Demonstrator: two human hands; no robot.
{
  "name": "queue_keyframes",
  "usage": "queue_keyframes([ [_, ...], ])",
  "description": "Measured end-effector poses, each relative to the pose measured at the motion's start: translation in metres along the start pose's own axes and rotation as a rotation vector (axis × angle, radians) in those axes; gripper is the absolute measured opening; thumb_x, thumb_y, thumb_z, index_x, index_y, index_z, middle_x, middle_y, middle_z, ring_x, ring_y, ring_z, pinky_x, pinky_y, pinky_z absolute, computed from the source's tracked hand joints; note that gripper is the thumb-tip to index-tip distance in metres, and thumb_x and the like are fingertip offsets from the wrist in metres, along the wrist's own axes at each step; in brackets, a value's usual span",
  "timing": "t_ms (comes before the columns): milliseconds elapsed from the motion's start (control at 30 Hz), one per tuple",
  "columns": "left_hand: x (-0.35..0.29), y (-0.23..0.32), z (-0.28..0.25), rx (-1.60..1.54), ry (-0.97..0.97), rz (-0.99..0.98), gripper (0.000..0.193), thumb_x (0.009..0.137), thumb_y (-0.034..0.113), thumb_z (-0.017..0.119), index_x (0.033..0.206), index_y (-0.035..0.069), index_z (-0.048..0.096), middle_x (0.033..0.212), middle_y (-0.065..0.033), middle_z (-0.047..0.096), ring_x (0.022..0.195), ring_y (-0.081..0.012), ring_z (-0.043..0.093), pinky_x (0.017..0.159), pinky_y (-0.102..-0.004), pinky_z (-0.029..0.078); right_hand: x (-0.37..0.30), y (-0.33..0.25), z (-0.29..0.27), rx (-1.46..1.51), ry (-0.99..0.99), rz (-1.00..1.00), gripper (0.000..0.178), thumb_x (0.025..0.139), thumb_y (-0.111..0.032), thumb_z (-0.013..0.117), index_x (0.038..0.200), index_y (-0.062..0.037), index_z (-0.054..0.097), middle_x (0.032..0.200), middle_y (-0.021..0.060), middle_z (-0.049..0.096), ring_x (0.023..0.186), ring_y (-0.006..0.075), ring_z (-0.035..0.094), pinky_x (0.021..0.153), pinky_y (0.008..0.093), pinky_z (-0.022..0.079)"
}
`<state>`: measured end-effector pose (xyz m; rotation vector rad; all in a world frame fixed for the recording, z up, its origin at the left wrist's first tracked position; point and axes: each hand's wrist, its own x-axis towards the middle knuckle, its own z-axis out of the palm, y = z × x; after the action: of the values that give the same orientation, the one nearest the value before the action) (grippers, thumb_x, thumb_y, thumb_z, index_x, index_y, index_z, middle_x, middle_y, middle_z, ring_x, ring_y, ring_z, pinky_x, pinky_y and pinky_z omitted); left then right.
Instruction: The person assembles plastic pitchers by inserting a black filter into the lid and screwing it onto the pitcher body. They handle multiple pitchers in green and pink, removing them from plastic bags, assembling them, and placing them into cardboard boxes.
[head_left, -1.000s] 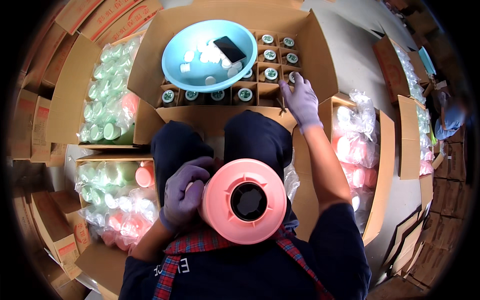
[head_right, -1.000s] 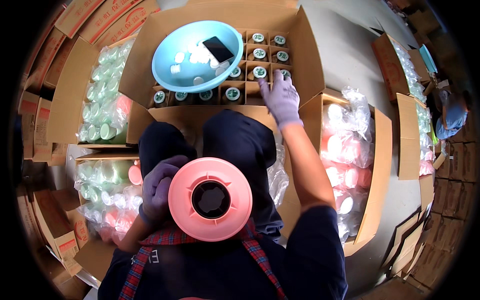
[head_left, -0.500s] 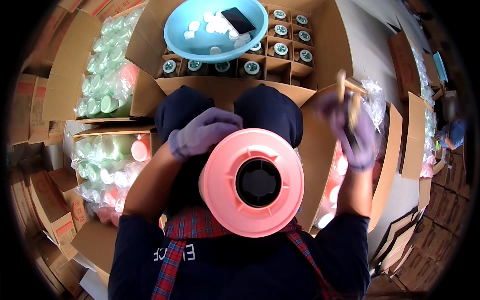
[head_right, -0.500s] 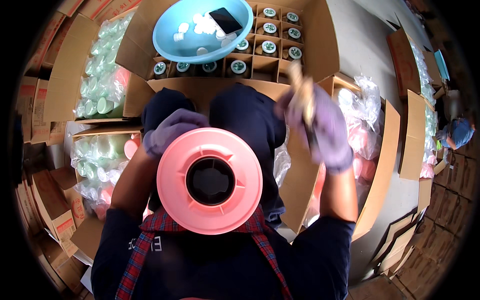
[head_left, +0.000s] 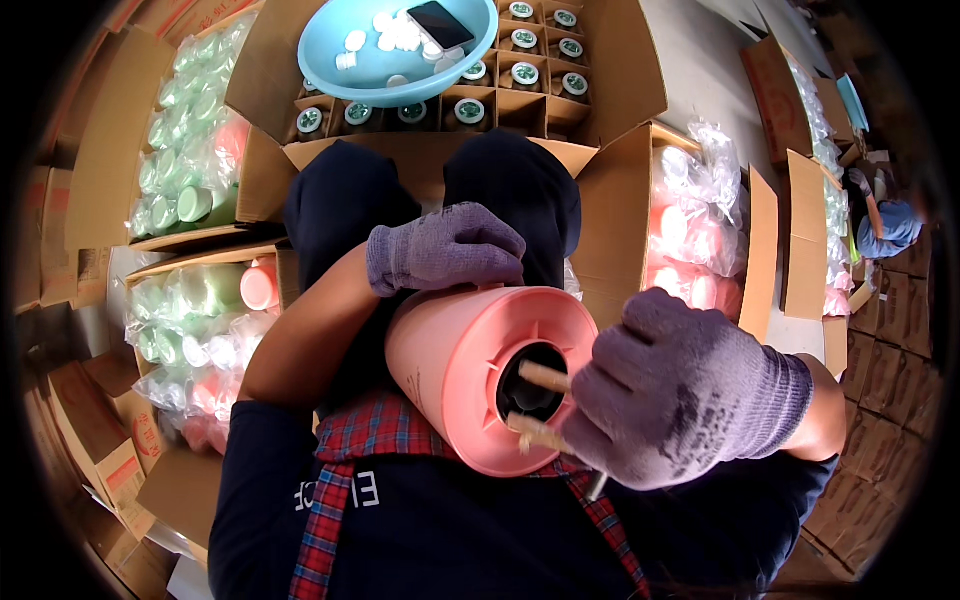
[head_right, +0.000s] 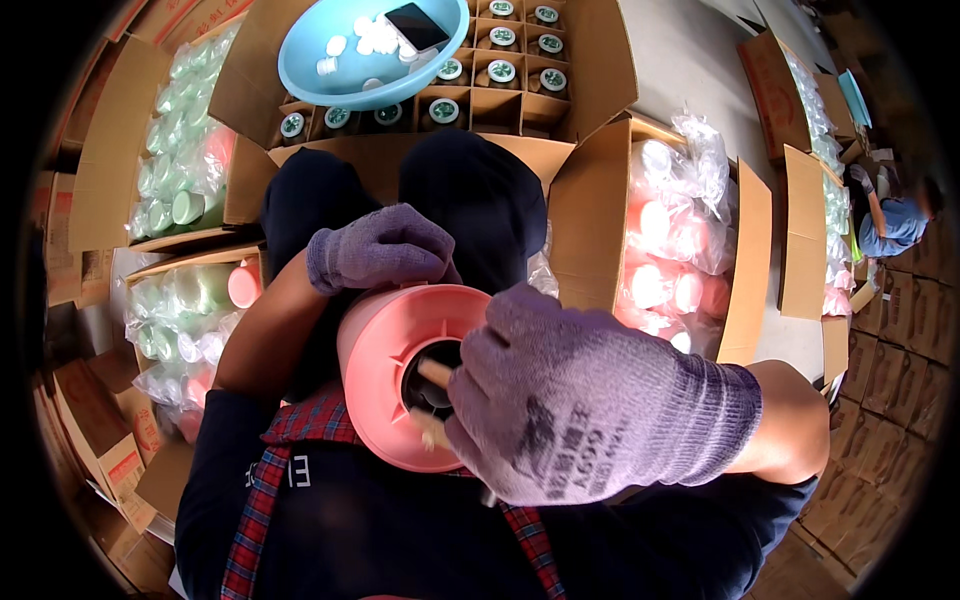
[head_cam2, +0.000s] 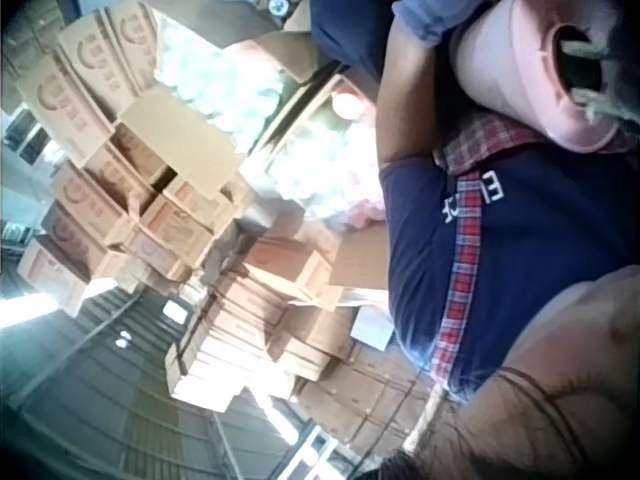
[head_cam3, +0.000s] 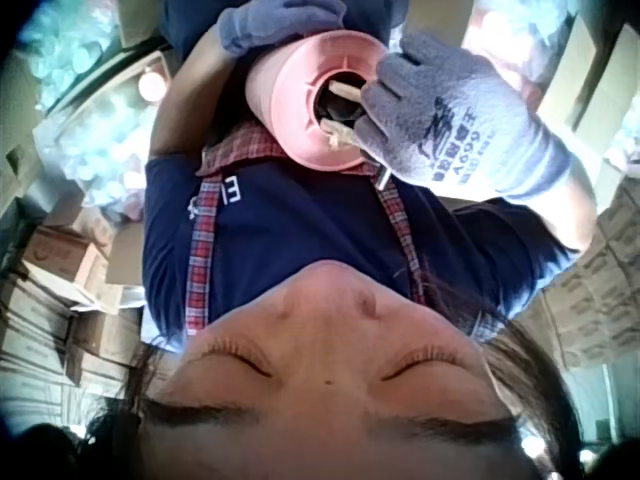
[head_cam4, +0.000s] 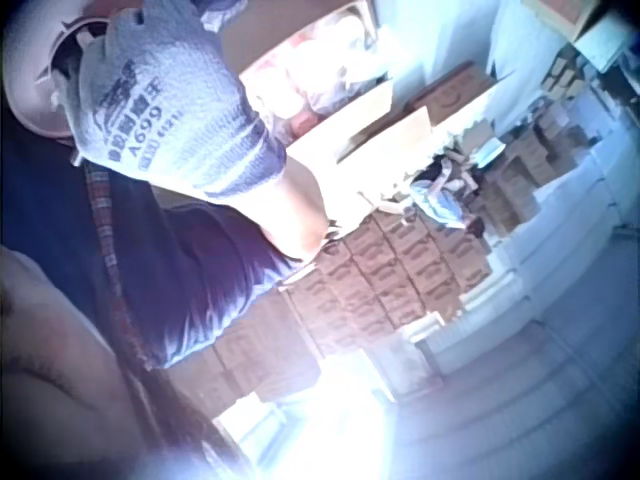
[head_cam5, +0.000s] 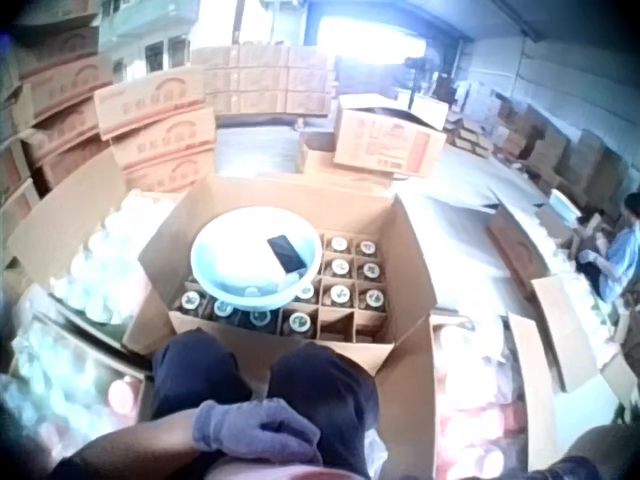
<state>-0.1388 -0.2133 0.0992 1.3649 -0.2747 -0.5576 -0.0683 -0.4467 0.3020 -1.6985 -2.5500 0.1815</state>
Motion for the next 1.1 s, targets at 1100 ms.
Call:
queue_keyframes([
  [1100,-0.072,0.05,0.093,1.12,0.721,0.181,0.058,0.08,0.052,0.074,0.094,-0.003,0.061,0.101,-0.0222,0.07,0.074,-0.034,0.07,0.06,-0.04,0.056,-0.041,0.006,0.063,0.597,0.278,0.674,0.034,0.082,-0.037,0.08,0.079,-0.0088,0.06,0.062,0.0072,0.057,0.056,0.0304,0.061,0.052,0.0398,0.046],
])
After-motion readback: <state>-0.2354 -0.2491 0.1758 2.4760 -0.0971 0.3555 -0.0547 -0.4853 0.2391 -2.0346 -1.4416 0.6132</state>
